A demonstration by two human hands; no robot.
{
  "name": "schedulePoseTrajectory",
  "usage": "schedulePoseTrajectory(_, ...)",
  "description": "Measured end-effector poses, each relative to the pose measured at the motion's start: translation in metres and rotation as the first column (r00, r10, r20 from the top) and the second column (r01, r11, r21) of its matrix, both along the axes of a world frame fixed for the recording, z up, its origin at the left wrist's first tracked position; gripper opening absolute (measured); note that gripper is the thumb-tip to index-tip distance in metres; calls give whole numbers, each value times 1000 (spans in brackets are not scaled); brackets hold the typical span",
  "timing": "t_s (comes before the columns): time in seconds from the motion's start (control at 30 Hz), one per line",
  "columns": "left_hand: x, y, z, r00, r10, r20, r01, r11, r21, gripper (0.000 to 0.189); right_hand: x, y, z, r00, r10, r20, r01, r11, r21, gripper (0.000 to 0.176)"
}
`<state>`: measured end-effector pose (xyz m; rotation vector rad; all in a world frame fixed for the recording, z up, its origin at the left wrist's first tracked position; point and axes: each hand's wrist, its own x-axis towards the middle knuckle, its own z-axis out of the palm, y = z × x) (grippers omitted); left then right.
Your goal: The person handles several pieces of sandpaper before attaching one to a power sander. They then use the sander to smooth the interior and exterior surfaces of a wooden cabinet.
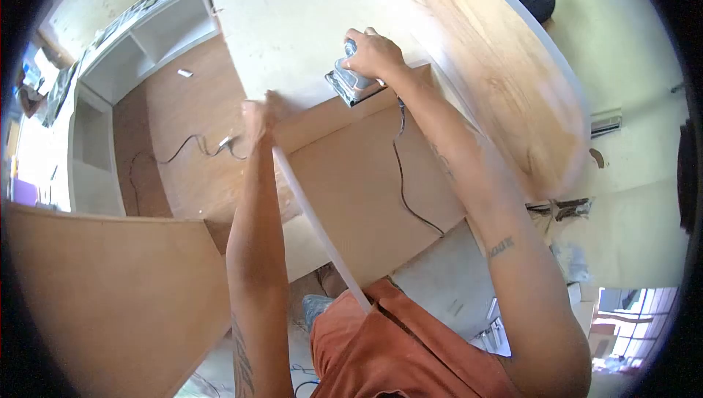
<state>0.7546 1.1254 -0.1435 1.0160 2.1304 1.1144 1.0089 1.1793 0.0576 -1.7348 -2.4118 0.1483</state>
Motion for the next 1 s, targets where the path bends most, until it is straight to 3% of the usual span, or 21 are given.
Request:
schedulePoseTrajectory(0.13, 31, -18, 57, 970, 170, -174, -189, 977, -101, 72, 39, 33, -6, 995, -92, 39, 90, 994, 58, 58)
schedulePoseTrajectory(0.2, 33, -21, 62, 973, 165, -164, -185, 975, -120, 73, 59, 48, -5, 993, -118, 31, 116, 992, 43, 61)
schedulePoseTrajectory(0.27, 35, -15, 52, 950, 208, -235, -224, 974, -44, 78, 74, 54, 4, 987, -147, 58, 145, 989, 41, 63)
schedulePoseTrajectory(0.5, 33, -17, 51, 954, 194, -228, -211, 976, -53, 77, 102, 91, -2, 975, -177, 134, 167, 982, 88, 64)
schedulePoseTrajectory(0.6, 32, -20, 56, 977, 158, -143, -168, 984, -61, 72, 109, 101, -7, 986, -114, 123, 104, 990, 91, 62)
schedulePoseTrajectory(0.7, 30, -19, 57, 974, 164, -158, -183, 976, -115, 73, 112, 108, -11, 984, -116, 132, 99, 987, 130, 62)
schedulePoseTrajectory(0.77, 26, -20, 53, 977, 159, -143, -172, 982, -82, 74, 112, 112, -11, 992, -102, 71, 92, 987, 135, 53)
schedulePoseTrajectory(1.0, 28, -19, 51, 965, 174, -197, -189, 980, -60, 78, 126, 120, -10, 996, -70, 60, 60, 986, 155, 50)
